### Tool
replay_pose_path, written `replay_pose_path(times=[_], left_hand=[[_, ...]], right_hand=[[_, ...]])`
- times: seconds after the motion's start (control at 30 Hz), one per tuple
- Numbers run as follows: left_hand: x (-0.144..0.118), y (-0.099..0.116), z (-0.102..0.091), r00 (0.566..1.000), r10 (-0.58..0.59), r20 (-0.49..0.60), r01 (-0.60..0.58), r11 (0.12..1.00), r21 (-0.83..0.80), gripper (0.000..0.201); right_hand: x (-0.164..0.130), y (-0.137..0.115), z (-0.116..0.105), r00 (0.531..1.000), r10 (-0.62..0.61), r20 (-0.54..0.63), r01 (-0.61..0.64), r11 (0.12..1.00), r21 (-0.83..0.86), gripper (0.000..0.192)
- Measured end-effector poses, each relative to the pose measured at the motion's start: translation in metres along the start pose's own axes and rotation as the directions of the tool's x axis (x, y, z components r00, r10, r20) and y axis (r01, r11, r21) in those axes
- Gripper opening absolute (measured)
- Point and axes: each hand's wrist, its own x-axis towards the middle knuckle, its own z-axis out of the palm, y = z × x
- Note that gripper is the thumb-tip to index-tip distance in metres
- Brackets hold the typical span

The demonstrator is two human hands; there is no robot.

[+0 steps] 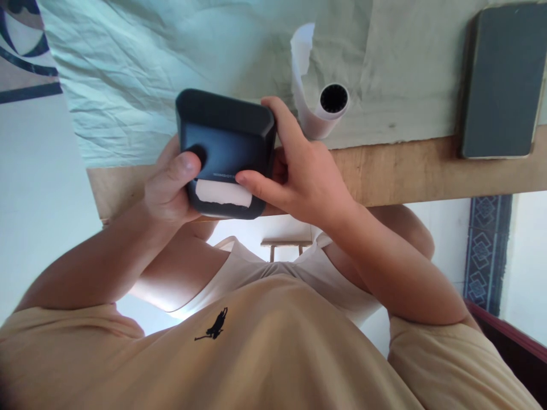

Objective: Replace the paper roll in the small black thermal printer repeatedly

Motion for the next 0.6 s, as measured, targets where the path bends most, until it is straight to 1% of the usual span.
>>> replay_pose_path(times=[0.1, 0.2, 0.27, 0.37, 0.47, 0.6], left_hand=[[-0.006, 0.005, 0.002, 1.000, -0.007, -0.015, 0.008, 0.999, 0.034, 0.091], [-0.012, 0.005, -0.002, 1.000, -0.007, -0.024, 0.008, 0.999, 0.037, 0.086], [-0.015, 0.003, -0.005, 1.000, 0.006, -0.006, -0.006, 1.000, 0.003, 0.078], [-0.018, -0.001, -0.005, 0.999, 0.054, 0.008, -0.053, 0.994, -0.093, 0.063], [-0.019, -0.003, -0.001, 0.995, 0.075, -0.066, -0.084, 0.986, -0.144, 0.055], [-0.019, -0.001, 0.004, 0.992, 0.015, -0.125, -0.034, 0.987, -0.157, 0.051]], right_hand=[[0.000, 0.001, 0.001, 1.000, -0.005, -0.002, 0.005, 1.000, -0.014, 0.084], [-0.001, 0.002, 0.002, 0.999, -0.031, -0.011, 0.030, 0.999, -0.040, 0.083], [-0.002, 0.002, 0.002, 0.999, -0.049, -0.015, 0.048, 0.997, -0.058, 0.083], [-0.004, -0.001, 0.002, 0.999, -0.040, -0.020, 0.038, 0.993, -0.109, 0.083], [-0.005, -0.004, 0.002, 0.999, -0.028, -0.035, 0.022, 0.986, -0.168, 0.084], [-0.006, -0.003, 0.002, 0.998, -0.052, -0.035, 0.044, 0.979, -0.198, 0.085]])
